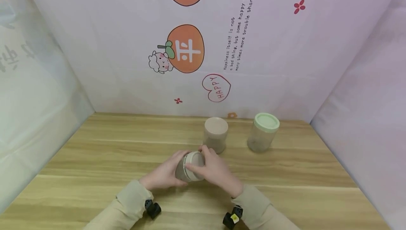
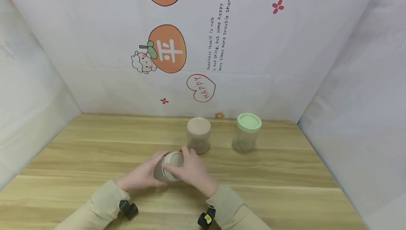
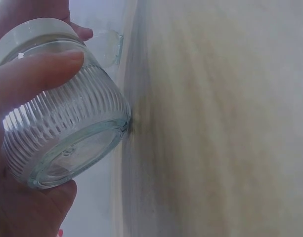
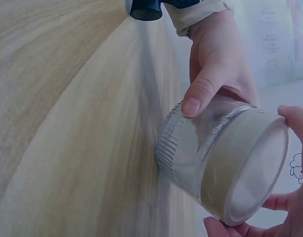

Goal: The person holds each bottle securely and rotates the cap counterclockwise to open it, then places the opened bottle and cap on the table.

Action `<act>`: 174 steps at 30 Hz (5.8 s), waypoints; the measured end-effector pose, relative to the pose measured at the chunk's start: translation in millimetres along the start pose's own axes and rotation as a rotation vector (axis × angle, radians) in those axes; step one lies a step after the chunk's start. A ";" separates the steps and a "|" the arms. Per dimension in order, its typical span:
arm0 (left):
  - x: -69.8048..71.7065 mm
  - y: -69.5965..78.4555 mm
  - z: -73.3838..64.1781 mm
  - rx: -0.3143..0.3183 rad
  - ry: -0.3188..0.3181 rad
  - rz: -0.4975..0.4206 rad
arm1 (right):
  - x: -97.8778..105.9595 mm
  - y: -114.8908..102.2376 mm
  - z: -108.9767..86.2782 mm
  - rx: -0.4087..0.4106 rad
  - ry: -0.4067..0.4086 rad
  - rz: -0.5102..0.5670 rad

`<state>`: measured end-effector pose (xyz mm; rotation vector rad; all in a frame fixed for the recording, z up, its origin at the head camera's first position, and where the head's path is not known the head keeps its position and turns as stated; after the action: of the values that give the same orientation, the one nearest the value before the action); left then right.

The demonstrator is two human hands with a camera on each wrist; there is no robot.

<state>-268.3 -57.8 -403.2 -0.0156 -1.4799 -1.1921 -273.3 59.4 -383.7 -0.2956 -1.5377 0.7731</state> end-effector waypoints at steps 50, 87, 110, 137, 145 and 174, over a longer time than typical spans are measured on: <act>0.2 -4.7 0.5 0.042 -0.011 -0.057 | 15.0 -36.2 -27.5 0.789 0.067 -0.100; 0.0 -0.7 -0.1 0.019 0.000 -0.018 | 12.0 -9.5 -2.1 0.045 0.026 -0.096; -0.3 1.6 0.7 -0.009 0.011 -0.018 | 10.0 -14.3 -8.8 0.186 0.025 -0.098; 3.7 -7.8 -2.8 0.036 0.058 -0.075 | 18.1 -28.5 -19.2 0.460 0.143 -0.050; 7.1 -15.5 -7.7 0.067 0.118 -0.162 | 20.7 -25.1 -21.8 0.482 0.143 0.008; 103.2 -48.8 -93.9 0.306 0.426 -0.051 | -2.2 -25.6 -15.6 0.510 0.037 -0.091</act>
<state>-262.5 -202.9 -376.1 0.4596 -1.2710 -0.9258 -251.4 43.8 -370.3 0.1362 -1.2583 1.0471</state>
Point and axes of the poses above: each hand's wrist, its own z-axis towards the middle knuckle, its own x-axis out of the back of the hand, y = z × x, the point moved 9 cm from there along z, towards the middle knuckle, and after that the axes turned 1 degree about -y, right-handed, at the moved point
